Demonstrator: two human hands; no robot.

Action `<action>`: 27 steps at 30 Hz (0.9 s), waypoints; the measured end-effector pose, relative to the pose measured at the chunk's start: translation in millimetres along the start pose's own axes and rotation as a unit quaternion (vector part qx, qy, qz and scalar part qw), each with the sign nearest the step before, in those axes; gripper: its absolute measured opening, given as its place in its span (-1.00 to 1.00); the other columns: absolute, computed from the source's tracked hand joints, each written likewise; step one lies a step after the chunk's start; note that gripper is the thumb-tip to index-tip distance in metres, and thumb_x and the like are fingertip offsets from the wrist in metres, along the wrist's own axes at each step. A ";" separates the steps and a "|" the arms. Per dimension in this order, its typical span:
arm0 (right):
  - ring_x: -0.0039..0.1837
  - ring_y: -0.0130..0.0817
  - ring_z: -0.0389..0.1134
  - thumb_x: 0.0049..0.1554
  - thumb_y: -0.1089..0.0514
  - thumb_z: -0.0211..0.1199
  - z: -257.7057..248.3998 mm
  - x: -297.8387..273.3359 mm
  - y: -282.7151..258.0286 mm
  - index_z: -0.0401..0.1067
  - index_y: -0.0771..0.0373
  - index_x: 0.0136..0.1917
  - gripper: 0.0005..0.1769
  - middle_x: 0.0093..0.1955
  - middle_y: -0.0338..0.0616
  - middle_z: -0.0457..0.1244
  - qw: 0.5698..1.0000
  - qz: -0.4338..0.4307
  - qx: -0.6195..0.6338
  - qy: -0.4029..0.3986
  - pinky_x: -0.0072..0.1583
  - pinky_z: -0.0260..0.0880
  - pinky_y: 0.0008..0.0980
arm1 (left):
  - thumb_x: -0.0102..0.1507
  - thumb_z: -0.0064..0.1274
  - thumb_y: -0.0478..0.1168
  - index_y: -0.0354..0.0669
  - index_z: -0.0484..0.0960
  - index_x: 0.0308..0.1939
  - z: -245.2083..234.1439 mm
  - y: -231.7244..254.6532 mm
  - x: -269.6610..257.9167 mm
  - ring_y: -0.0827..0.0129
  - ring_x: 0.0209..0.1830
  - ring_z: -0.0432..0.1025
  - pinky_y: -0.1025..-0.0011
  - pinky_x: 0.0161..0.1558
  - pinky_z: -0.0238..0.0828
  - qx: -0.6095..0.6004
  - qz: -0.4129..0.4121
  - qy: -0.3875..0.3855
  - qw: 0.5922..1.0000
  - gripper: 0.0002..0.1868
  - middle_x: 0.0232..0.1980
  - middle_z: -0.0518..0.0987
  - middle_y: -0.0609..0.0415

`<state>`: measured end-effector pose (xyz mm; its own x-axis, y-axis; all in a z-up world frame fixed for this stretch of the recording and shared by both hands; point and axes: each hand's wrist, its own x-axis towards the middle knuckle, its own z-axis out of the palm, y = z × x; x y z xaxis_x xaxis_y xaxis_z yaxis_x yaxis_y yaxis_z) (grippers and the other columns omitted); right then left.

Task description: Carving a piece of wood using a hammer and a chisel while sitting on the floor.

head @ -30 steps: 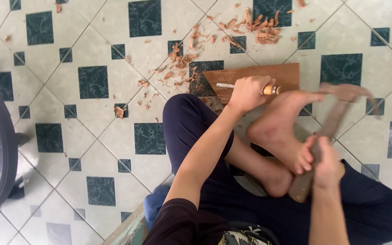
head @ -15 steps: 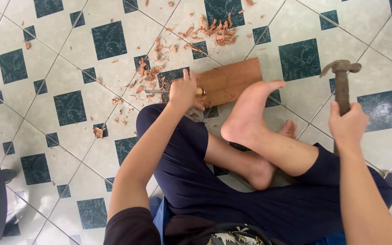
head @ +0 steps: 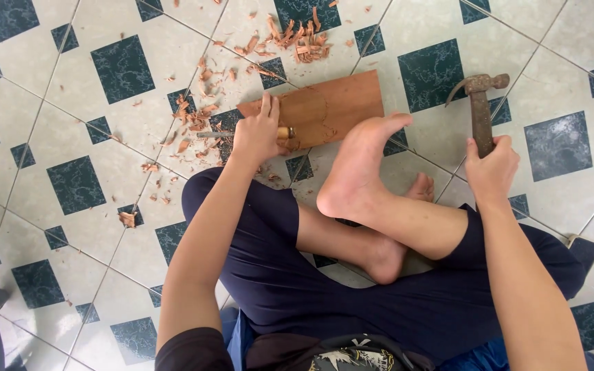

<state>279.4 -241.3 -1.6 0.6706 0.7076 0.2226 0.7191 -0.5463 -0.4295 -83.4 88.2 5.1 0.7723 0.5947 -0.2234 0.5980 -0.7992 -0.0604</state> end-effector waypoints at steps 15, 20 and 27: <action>-0.03 0.07 0.21 0.30 0.19 0.44 18.7 -2.7 19.4 0.31 0.50 0.03 -0.63 -0.04 0.22 0.17 0.999 0.007 -0.028 -0.022 0.03 0.29 -0.06 | 0.23 0.28 0.38 -0.03 0.61 0.15 -61.5 26.0 -12.0 0.33 -0.51 0.55 0.46 -0.58 0.43 -0.123 -0.009 0.270 0.955 -0.32 0.38 0.26 -0.02; 0.06 0.14 0.20 0.29 0.20 0.42 1.9 -0.3 -19.8 0.30 0.55 0.07 -0.61 0.02 0.28 0.16 0.999 0.002 -0.026 -0.043 0.12 0.26 -0.04 | 0.21 0.20 0.18 -0.07 0.39 -0.42 -103.5 64.2 -27.0 0.27 -0.55 0.37 0.29 -0.43 0.32 -0.229 0.128 0.357 0.897 -0.53 -0.39 0.41 0.12; 0.18 0.09 0.25 0.36 -0.19 -0.30 -44.9 -30.1 -227.7 0.14 0.37 0.41 -0.35 0.23 0.22 0.18 0.770 0.263 0.538 -0.221 0.22 0.26 0.15 | 0.36 -0.41 0.38 -0.13 0.45 -0.22 -95.2 120.3 -15.7 0.21 -0.35 0.40 0.30 -0.23 0.35 -0.319 0.318 0.417 0.789 -0.34 -0.25 0.49 0.05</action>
<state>103.6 -158.3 128.8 0.5191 0.7287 -0.4467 -0.3562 -0.2907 -0.8881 -3.1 -9.0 94.0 0.6736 0.1538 0.7229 -0.1868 -0.9110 0.3678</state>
